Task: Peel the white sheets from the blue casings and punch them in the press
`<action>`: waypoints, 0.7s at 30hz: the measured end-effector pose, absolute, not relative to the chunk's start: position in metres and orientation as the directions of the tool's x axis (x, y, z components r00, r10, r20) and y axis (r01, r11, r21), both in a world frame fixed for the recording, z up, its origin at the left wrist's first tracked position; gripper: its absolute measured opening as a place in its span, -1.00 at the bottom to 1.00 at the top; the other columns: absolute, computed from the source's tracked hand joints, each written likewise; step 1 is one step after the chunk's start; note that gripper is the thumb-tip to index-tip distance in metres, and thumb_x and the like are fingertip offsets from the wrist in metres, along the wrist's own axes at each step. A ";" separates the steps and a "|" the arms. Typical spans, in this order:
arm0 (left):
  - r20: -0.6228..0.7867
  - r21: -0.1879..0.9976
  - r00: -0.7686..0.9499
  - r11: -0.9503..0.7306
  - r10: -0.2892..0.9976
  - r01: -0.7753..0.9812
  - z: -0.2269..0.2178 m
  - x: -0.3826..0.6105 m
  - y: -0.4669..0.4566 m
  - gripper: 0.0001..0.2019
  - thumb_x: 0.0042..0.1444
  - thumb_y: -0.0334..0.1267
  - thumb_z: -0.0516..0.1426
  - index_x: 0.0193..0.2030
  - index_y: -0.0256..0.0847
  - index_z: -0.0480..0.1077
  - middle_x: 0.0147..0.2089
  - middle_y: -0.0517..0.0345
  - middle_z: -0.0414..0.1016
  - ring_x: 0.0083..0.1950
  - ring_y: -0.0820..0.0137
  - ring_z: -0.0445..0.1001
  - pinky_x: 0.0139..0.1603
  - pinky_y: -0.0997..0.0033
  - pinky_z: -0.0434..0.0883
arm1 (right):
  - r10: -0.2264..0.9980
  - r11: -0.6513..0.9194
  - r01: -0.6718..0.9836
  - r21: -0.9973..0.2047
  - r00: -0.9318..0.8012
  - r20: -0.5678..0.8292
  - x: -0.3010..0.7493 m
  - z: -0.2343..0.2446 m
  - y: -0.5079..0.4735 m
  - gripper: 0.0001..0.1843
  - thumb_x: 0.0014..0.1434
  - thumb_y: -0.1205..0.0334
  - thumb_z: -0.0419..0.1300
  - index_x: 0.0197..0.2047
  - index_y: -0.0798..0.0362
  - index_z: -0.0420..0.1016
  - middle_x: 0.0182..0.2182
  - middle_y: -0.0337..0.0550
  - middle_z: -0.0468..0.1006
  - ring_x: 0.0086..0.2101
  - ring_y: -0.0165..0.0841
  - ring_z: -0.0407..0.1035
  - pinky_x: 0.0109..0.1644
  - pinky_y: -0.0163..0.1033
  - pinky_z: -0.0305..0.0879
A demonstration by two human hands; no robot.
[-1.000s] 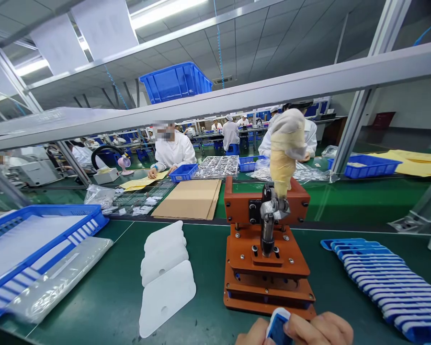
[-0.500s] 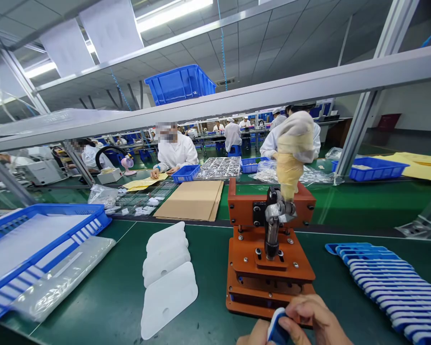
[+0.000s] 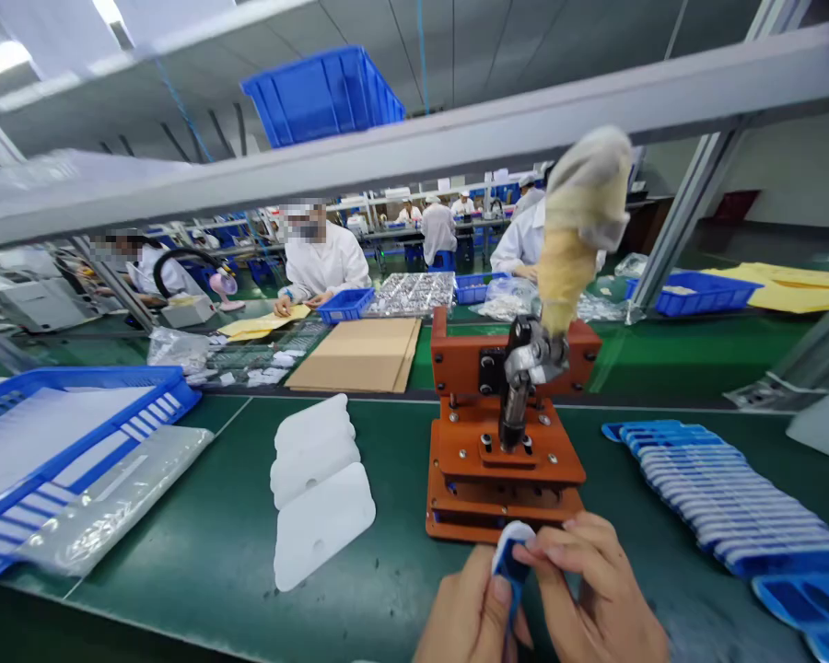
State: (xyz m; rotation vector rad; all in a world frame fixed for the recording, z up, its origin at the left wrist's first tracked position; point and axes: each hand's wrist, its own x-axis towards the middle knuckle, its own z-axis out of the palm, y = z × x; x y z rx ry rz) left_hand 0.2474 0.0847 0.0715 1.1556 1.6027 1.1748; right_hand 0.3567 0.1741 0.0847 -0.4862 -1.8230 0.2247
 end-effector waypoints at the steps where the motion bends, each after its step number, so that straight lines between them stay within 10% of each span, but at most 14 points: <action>1: -0.114 0.982 -0.230 0.145 0.967 0.124 0.076 0.248 0.084 -0.37 0.12 0.30 -0.19 -0.15 -0.26 0.35 -0.58 0.17 0.30 -0.61 0.45 0.28 -0.60 0.50 0.18 | 0.385 0.918 0.204 -0.340 -0.253 0.888 0.356 0.088 0.173 -0.83 0.13 0.49 0.10 -0.36 0.00 0.33 -0.46 -0.27 0.52 -0.37 -0.39 0.38 -0.22 -0.23 0.31; 10: -0.331 0.795 -0.335 0.070 0.882 -0.603 0.090 0.252 0.080 -0.47 0.00 0.22 0.11 -0.15 -0.26 0.32 -0.55 0.31 0.24 -0.55 0.56 0.21 -0.50 0.54 0.22 | 0.198 0.980 0.078 -0.184 -0.513 0.835 0.367 0.073 0.162 -0.67 0.05 0.58 0.09 -0.25 -0.07 0.22 -0.38 -0.36 0.58 -0.47 -0.41 0.30 -0.11 -0.11 0.17; 21: -0.517 0.642 -0.367 0.067 0.773 -0.763 0.097 0.254 0.086 -0.32 -0.30 0.18 0.31 -0.11 -0.31 0.46 -0.36 0.15 0.44 -0.49 0.55 0.21 -0.44 0.50 0.21 | 0.399 0.901 0.048 -0.431 -0.477 0.783 0.352 0.077 0.137 -0.71 0.12 0.63 -0.07 -0.35 0.01 0.16 -0.49 -0.35 0.41 -0.50 -0.47 0.22 -0.24 -0.24 0.14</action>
